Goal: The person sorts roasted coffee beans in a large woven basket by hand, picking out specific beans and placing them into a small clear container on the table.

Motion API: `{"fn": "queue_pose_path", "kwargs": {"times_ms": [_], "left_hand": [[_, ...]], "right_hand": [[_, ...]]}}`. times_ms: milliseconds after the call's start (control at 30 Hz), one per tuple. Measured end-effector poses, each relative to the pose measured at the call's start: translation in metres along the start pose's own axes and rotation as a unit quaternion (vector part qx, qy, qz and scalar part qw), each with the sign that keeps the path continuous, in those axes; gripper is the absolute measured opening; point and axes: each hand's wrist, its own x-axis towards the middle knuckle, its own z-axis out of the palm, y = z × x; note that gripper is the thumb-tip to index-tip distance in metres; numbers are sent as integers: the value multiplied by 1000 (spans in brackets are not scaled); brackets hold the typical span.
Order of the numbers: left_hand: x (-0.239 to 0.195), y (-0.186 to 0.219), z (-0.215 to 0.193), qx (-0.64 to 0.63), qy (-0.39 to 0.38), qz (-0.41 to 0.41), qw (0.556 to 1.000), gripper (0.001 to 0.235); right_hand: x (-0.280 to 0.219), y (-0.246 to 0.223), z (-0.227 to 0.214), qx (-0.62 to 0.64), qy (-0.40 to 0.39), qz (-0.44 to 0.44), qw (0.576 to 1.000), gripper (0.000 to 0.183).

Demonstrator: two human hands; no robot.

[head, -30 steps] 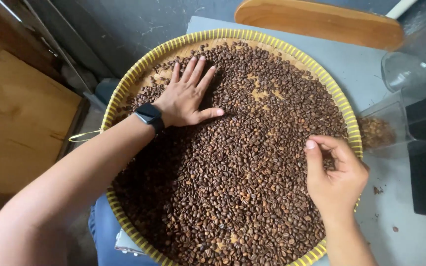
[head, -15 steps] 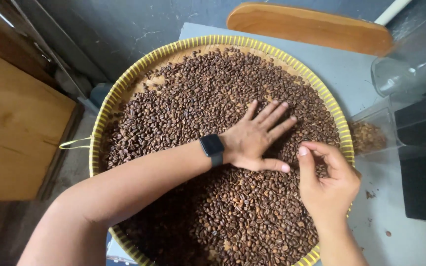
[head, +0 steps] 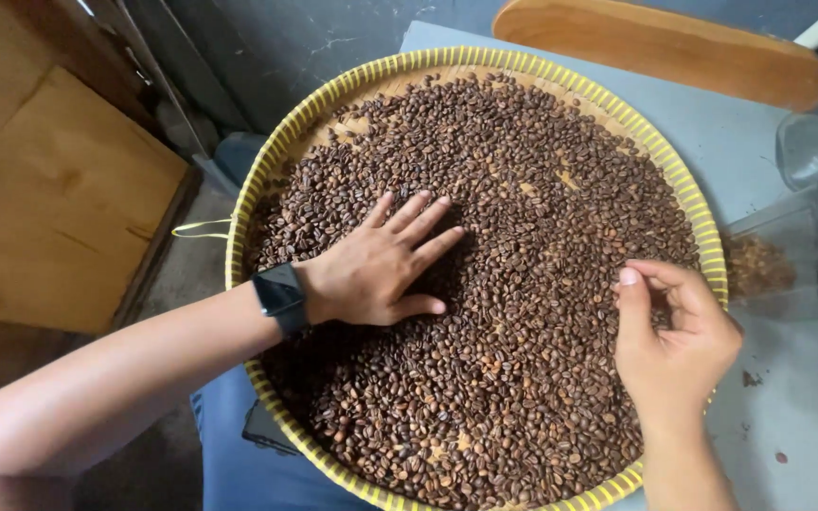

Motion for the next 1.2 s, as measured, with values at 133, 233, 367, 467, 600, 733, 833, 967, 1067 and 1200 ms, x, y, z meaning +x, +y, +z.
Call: {"fn": "queue_pose_path", "kwargs": {"times_ms": [133,233,367,467,600,733,833,967,1067,1200], "left_hand": [[-59,6,-6,39,24,-46,998,95],[-94,31,-6,124,36,-128,983,106],[-113,58,18,184,50,-169,967,124],[-101,71,33,245,107,-167,949,129],[-58,74,44,228,158,-156,948,122],[-2,84,57,168,207,-126,956,118],[38,100,51,132,203,-91,966,118],[81,115,39,43,31,-34,998,112],[111,103,34,46,9,-22,999,111],[138,67,0,24,-90,-69,993,108]], "right_hand": [[-1,-1,1,3,-1,5,1000,5],[-3,-1,0,6,-10,12,1000,6],[-7,1,3,-2,-14,29,999,6],[-9,4,4,-5,-21,25,999,7],[-8,10,3,-16,-21,34,999,8],[-4,7,2,-13,-21,32,999,5],[-2,6,2,-21,-14,31,999,6],[1,2,1,-36,-17,16,999,5],[2,3,0,-43,-19,9,999,6],[4,-2,-1,-48,-27,-15,998,6]]}}
